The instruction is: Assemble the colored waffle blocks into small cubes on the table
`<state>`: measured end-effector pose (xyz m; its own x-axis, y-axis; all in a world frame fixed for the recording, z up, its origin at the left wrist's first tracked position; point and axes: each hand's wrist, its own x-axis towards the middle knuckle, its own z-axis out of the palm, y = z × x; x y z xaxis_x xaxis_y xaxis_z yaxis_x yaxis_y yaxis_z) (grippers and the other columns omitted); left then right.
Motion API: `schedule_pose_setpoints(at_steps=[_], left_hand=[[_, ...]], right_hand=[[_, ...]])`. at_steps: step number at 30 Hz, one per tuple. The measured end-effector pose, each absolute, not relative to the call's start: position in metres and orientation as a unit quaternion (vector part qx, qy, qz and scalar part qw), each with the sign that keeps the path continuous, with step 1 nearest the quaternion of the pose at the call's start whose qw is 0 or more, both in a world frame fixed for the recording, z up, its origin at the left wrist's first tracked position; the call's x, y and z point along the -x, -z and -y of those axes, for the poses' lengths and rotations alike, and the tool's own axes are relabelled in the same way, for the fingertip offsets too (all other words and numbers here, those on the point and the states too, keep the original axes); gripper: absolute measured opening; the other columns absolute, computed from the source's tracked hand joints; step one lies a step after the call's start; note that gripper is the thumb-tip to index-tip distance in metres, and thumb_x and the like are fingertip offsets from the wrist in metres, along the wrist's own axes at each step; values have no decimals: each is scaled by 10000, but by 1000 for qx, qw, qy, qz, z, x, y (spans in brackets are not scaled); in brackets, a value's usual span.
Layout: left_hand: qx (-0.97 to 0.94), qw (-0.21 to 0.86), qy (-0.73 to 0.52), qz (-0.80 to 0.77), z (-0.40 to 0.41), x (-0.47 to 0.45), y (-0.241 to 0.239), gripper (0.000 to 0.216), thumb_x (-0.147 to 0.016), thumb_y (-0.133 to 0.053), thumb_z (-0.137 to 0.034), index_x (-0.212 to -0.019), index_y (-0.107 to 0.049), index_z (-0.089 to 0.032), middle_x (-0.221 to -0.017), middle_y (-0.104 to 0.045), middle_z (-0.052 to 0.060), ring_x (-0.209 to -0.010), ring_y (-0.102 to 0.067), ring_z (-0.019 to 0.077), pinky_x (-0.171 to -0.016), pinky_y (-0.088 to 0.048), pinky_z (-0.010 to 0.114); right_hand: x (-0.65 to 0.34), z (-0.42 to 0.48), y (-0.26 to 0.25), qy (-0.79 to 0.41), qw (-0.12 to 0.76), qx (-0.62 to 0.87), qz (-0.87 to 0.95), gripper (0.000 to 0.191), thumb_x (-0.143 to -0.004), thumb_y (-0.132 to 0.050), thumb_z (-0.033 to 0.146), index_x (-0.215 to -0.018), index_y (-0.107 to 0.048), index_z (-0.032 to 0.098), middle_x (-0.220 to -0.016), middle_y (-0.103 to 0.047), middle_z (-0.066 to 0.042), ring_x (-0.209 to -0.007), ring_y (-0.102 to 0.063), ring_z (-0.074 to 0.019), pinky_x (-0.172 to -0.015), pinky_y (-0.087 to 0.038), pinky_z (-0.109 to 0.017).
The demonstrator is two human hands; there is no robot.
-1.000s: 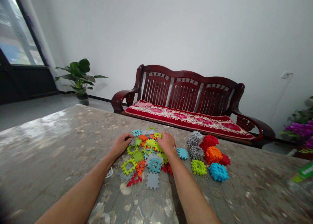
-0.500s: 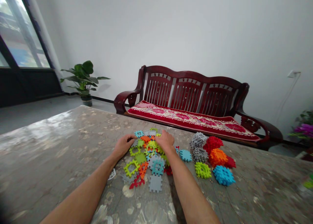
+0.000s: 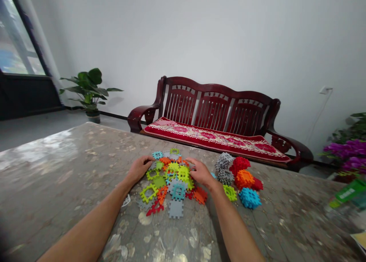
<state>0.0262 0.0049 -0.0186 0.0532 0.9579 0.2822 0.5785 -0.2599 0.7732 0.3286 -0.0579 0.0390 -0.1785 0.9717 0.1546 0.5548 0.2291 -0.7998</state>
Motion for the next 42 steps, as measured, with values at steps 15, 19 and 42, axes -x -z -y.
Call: schedule_pose_setpoints(at_steps=[15, 19, 42], left_hand=[[-691, 241, -389, -561, 1, -27, 6, 251, -784, -518, -237, -896, -740, -203, -968, -765, 29, -925, -683, 213, -910, -502, 330], [-692, 234, -385, -565, 1, -28, 7, 268, -787, -504, -232, -915, -738, -200, -977, -765, 30, -918, -680, 209, -900, -500, 322], [-685, 240, -390, -566, 1, -27, 5, 261, -774, -515, -256, -895, -740, -203, -947, -767, 26, -875, -678, 206, -887, -508, 324]], right_hand=[[-268, 89, -57, -58, 94, 736, 668, 563, -803, -603, 533, -1232, -613, 169, -1207, -657, -147, -1112, -618, -291, -913, -466, -356], [-261, 85, -62, -42, 65, 745, 662, 521, -806, -599, 456, -1231, -608, 154, -1198, -660, -174, -1096, -635, -314, -878, -482, -381], [-269, 84, -43, -62, 181, 711, 676, 423, -816, -648, 390, -1201, -637, 215, -1169, -656, -84, -1084, -599, -232, -907, -420, -298]])
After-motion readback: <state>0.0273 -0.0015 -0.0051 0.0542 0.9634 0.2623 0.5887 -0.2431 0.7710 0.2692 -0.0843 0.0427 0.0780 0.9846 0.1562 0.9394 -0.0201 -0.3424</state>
